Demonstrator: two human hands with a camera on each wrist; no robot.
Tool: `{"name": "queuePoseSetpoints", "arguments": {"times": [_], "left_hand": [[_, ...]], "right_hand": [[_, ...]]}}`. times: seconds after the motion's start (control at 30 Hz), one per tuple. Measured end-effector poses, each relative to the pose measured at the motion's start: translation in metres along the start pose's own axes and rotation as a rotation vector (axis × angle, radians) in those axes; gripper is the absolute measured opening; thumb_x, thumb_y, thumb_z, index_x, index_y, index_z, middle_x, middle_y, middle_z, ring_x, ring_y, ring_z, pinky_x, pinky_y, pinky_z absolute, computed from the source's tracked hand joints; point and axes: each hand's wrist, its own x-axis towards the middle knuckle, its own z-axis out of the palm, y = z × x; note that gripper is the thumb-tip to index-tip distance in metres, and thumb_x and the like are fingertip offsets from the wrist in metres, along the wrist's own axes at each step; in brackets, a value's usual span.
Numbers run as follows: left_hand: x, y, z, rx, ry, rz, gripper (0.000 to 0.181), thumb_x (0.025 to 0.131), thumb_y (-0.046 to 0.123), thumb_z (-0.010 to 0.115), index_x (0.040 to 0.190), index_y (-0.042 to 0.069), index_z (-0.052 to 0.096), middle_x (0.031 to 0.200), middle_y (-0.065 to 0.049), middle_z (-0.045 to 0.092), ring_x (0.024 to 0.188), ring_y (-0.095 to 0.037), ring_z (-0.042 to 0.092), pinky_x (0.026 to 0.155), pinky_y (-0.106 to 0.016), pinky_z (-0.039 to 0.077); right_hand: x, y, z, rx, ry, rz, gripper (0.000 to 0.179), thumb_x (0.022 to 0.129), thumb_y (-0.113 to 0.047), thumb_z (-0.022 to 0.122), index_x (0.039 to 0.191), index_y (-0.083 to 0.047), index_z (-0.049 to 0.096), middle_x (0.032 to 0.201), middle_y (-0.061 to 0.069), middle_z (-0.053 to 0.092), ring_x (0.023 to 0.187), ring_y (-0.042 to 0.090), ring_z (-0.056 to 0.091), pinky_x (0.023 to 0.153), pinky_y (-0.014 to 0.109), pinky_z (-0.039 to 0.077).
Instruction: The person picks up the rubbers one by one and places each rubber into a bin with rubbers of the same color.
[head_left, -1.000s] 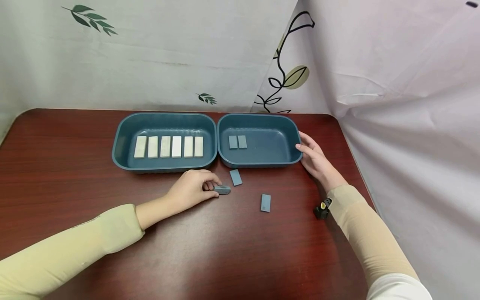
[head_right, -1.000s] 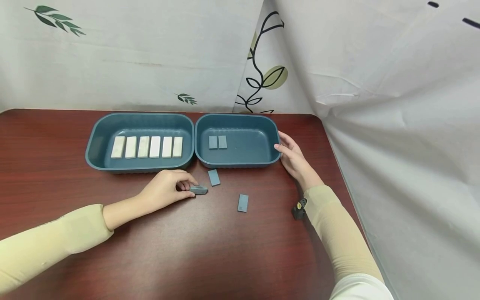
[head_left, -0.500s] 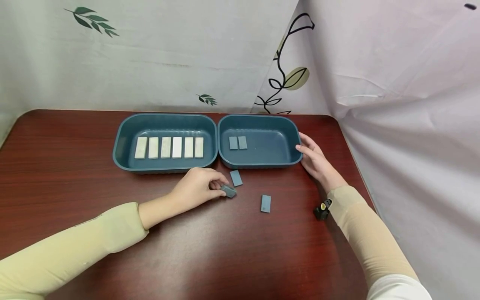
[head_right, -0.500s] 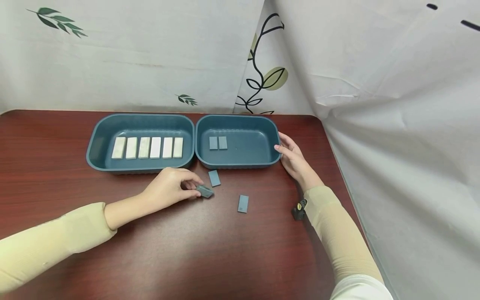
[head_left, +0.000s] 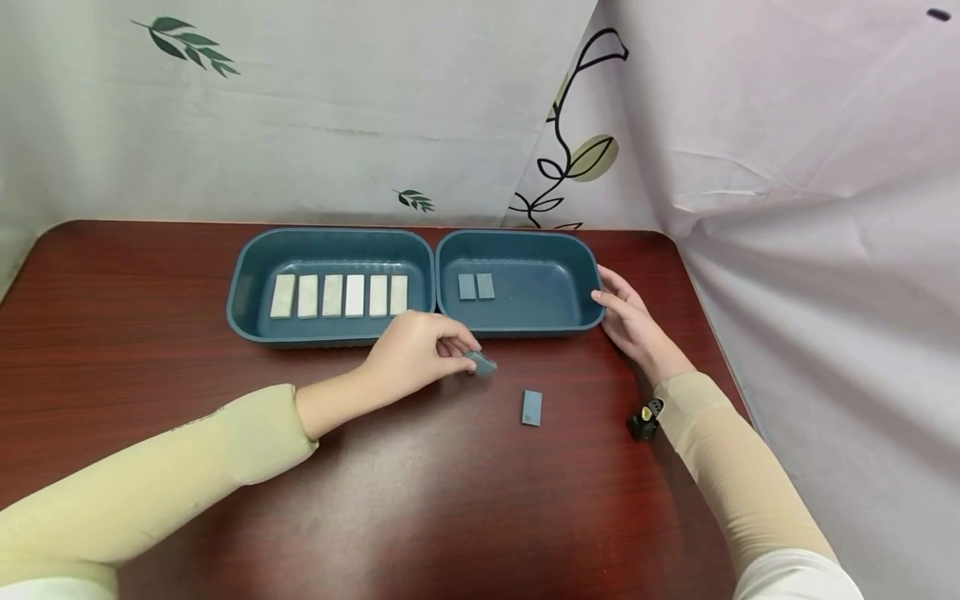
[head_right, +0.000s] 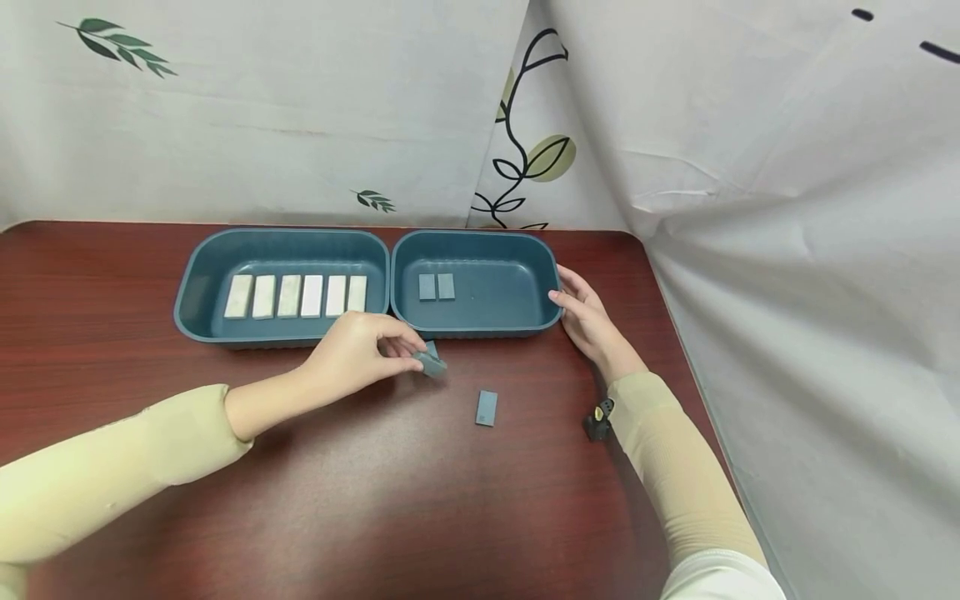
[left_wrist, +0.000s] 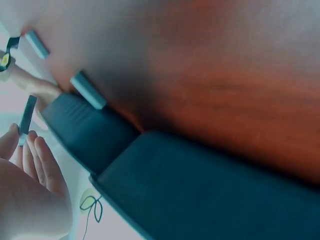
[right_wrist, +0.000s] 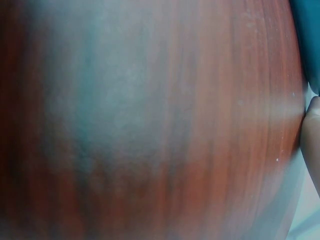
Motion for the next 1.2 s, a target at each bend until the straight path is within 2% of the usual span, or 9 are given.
{"name": "queuePoseSetpoints", "arguments": {"times": [0.23, 0.37, 0.63, 0.97, 1.2], "left_hand": [[0.023, 0.005, -0.009, -0.006, 0.018, 0.010, 0.018, 0.087, 0.015, 0.090, 0.103, 0.012, 0.085, 0.093, 0.000, 0.083, 0.080, -0.011, 0.075, 0.076, -0.029, 0.061], [0.035, 0.007, -0.014, -0.027, 0.005, 0.006, 0.019, 0.087, 0.014, 0.090, 0.105, 0.010, 0.085, 0.098, -0.002, 0.083, 0.082, -0.014, 0.077, 0.079, -0.031, 0.062], [0.057, 0.006, -0.017, -0.034, -0.018, 0.041, 0.017, 0.087, 0.010, 0.089, 0.103, 0.006, 0.083, 0.098, -0.007, 0.083, 0.088, -0.019, 0.079, 0.082, -0.031, 0.063], [0.086, 0.002, -0.021, -0.005, 0.006, -0.014, 0.017, 0.090, 0.012, 0.087, 0.105, 0.006, 0.083, 0.101, -0.009, 0.083, 0.091, -0.020, 0.079, 0.083, -0.032, 0.063], [0.103, 0.000, -0.021, 0.010, -0.005, -0.048, 0.015, 0.094, 0.012, 0.083, 0.108, 0.006, 0.083, 0.105, -0.008, 0.083, 0.096, -0.020, 0.077, 0.087, -0.034, 0.061]], "right_hand": [[-0.001, 0.003, -0.003, 0.001, -0.002, -0.009, 0.045, 0.109, 0.004, 0.043, 0.148, -0.016, 0.050, 0.136, -0.007, 0.063, 0.118, 0.008, 0.064, 0.095, 0.020, 0.053], [-0.001, 0.003, -0.003, 0.002, -0.001, -0.010, 0.044, 0.109, 0.004, 0.043, 0.146, -0.018, 0.052, 0.136, -0.007, 0.063, 0.117, 0.008, 0.064, 0.095, 0.020, 0.054], [-0.001, 0.001, -0.002, 0.009, -0.006, -0.006, 0.043, 0.109, 0.003, 0.044, 0.145, -0.018, 0.052, 0.137, -0.006, 0.062, 0.118, 0.008, 0.063, 0.096, 0.020, 0.053], [0.000, 0.001, -0.002, -0.009, -0.010, -0.015, 0.044, 0.109, 0.004, 0.043, 0.146, -0.017, 0.051, 0.137, -0.007, 0.062, 0.119, 0.008, 0.062, 0.097, 0.019, 0.052], [0.000, 0.000, -0.001, -0.014, -0.009, -0.005, 0.044, 0.109, 0.003, 0.044, 0.149, -0.015, 0.049, 0.139, -0.007, 0.060, 0.120, 0.008, 0.062, 0.098, 0.019, 0.052]]}}
